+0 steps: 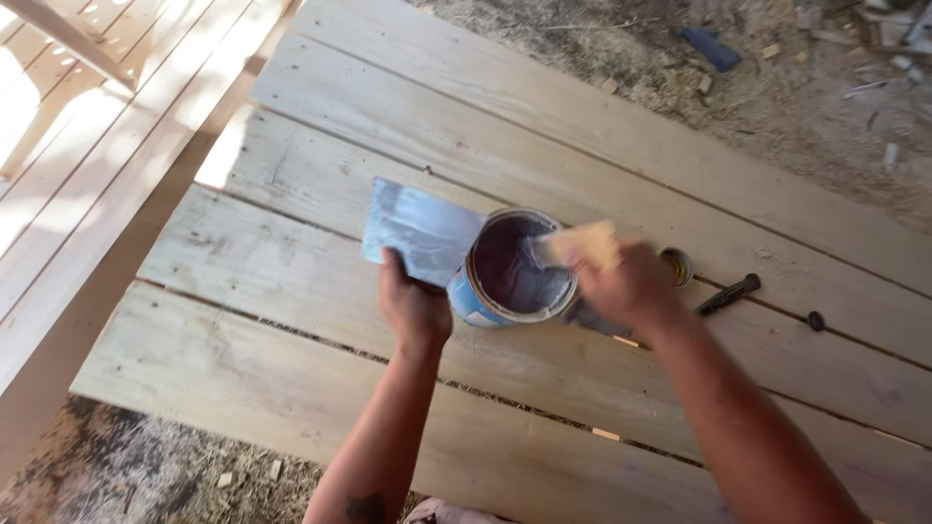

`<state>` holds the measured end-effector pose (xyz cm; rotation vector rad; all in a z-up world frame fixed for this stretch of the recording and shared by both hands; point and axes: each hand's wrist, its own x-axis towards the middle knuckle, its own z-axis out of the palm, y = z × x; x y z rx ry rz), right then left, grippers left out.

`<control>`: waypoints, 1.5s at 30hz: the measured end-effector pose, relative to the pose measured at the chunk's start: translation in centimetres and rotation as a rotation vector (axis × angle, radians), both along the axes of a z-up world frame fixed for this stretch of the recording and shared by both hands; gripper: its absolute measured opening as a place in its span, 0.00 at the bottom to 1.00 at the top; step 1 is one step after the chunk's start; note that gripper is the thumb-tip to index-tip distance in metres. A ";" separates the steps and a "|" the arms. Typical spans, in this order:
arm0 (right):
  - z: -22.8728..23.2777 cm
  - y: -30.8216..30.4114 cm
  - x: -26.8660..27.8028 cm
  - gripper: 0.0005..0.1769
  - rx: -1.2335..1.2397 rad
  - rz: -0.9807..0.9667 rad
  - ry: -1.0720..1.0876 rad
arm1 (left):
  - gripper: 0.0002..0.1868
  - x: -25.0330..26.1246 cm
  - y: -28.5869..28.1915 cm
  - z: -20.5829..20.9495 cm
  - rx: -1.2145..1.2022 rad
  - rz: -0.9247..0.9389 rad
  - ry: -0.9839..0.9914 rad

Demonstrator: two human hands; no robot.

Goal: The person applies a pink-colored substance from a container onto small cracks and imperfections in wooden boards using a small metal scraper. The person works along the gaps and across the surface of the boards one section at a time.

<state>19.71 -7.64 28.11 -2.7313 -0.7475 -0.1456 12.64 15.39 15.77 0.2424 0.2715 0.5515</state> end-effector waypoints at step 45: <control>1.2 -13.2 -7.4 0.14 0.814 0.303 0.219 | 0.19 4.1 2.3 6.2 0.095 -0.901 0.189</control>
